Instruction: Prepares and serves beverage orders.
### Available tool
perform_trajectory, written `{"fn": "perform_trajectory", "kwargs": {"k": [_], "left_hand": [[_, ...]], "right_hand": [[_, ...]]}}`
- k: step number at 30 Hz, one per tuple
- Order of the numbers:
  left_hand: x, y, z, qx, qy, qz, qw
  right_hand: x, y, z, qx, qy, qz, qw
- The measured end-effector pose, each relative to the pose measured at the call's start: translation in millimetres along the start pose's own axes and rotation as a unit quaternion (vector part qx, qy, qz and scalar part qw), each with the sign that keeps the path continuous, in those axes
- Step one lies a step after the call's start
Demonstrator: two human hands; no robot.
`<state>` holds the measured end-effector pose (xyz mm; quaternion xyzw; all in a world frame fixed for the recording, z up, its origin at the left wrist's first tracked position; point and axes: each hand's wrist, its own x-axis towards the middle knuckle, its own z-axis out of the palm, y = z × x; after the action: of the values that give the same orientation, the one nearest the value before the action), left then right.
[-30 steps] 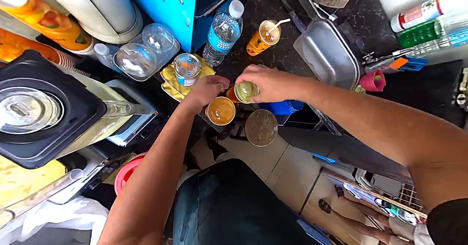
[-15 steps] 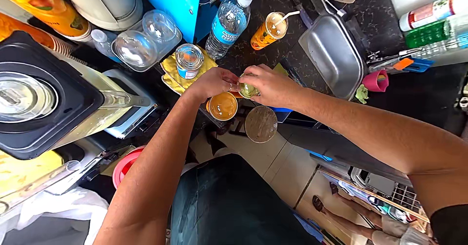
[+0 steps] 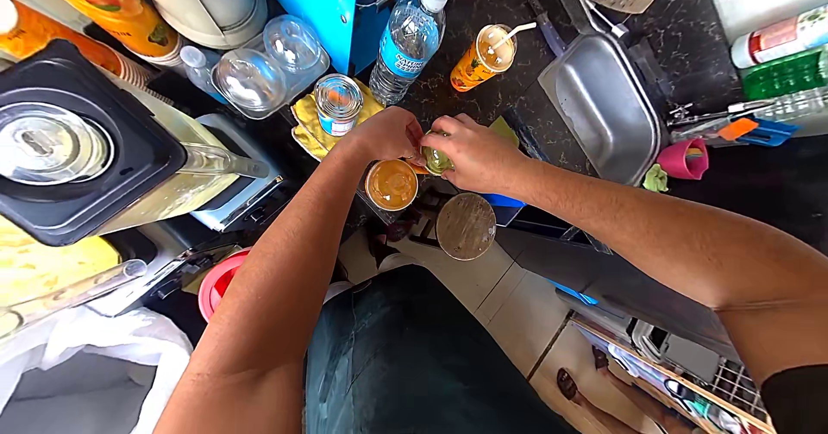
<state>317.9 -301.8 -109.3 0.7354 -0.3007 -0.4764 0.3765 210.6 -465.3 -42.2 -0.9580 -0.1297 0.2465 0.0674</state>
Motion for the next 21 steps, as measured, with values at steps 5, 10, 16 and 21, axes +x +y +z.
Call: {"fn": "perform_trajectory", "kwargs": {"k": [5, 10, 16, 21], "left_hand": [[-6.5, 5.7, 0.1, 0.028, 0.038, -0.013, 0.999], [-108.4, 22.8, 8.3, 0.008, 0.32, 0.063, 0.945], [-269.9, -29.2, 143.2, -0.133, 0.519, 0.055, 0.842], [-322.4, -82.1, 288.9, -0.253, 0.548, -0.039, 0.797]], "right_hand": [[-0.6, -1.9, -1.4, -0.008, -0.001, -0.01, 1.0], [-5.3, 3.7, -0.8, 0.036, -0.006, 0.001, 0.999], [0.5, -2.9, 8.3, 0.039, 0.014, 0.105, 0.994], [7.3, 1.3, 4.5, 0.019, 0.029, 0.092, 0.995]]}}
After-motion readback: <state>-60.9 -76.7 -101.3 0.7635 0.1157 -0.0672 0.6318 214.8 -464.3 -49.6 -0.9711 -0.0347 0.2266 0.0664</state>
